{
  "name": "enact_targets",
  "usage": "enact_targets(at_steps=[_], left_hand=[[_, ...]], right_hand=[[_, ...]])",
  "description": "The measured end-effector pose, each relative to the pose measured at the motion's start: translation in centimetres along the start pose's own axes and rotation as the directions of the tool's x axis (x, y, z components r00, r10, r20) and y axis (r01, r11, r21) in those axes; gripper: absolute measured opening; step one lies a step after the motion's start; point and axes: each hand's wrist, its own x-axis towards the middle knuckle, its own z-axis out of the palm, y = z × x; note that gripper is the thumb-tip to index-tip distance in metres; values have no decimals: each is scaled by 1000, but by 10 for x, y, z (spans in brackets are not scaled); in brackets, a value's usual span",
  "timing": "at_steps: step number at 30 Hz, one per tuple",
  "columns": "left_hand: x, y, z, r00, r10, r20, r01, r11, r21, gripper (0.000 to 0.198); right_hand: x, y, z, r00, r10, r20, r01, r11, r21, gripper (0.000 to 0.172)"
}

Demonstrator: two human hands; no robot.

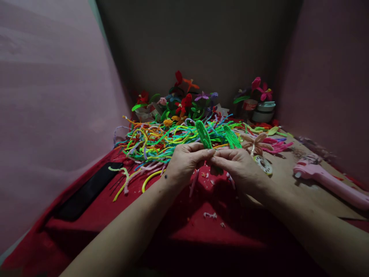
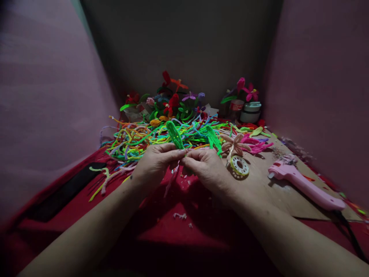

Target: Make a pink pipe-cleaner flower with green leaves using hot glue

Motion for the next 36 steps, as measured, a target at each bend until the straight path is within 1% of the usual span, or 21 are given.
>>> enact_targets(at_steps=[2, 3, 5, 7, 8, 9, 12, 14, 16, 19, 24, 26, 29, 32, 35, 36], left_hand=[[1, -3, 0, 1000, -4, 16, 5, 999, -53, 21], [2, -5, 1, 1000, 5, 10, -5, 999, -42, 17], [3, -6, 2, 995, 90, -34, -88, 994, 71, 12], [2, -4, 4, 975, 211, -75, -189, 955, 227, 11], [2, -3, 5, 965, 247, -89, -214, 936, 278, 14], [2, -1, 5, 962, 254, -99, -216, 931, 296, 18], [3, 3, 5, 982, 155, -110, -127, 964, 234, 27], [4, 3, 5, 989, 97, -110, -77, 982, 171, 30], [5, 2, 4, 992, 71, -102, -57, 990, 132, 32], [5, -2, 4, 995, 64, -79, -55, 992, 114, 32], [5, -3, 3, 997, 54, -62, -45, 989, 140, 26], [5, -3, 3, 996, 62, -70, -49, 983, 175, 26], [6, -2, 2, 987, 129, -92, -103, 964, 247, 25], [7, -2, -1, 984, 176, -40, -161, 954, 254, 23], [8, 1, -5, 992, 124, 23, -126, 971, 203, 15], [9, 1, -6, 995, 96, 41, -101, 980, 172, 17]], right_hand=[[0, 0, 0, 1000, 12, -11, -12, 1000, 29, 25], [-1, 0, 1, 999, 32, -25, -31, 999, 44, 24], [-1, 2, 3, 994, 94, -55, -90, 992, 84, 21], [-2, 4, 4, 986, 154, -65, -144, 981, 130, 21], [-2, 4, 5, 982, 177, -64, -166, 975, 147, 21], [-2, 4, 5, 979, 194, -61, -182, 971, 155, 21], [-2, 4, 6, 976, 215, -38, -206, 964, 168, 23], [-2, 3, 6, 981, 194, -9, -189, 966, 178, 25], [-1, 4, 6, 986, 169, -1, -166, 968, 189, 26], [-1, 5, 5, 986, 159, -45, -150, 974, 167, 24], [-2, 6, 5, 986, 134, -96, -124, 987, 100, 21], [-3, 5, 5, 985, 148, -92, -140, 986, 89, 22], [-3, 5, 7, 979, 196, -56, -190, 977, 98, 23], [-4, 4, 7, 971, 239, -26, -235, 965, 121, 23], [-5, 3, 6, 965, 263, -9, -260, 956, 134, 23], [-5, 2, 6, 963, 271, 1, -268, 952, 147, 23]])
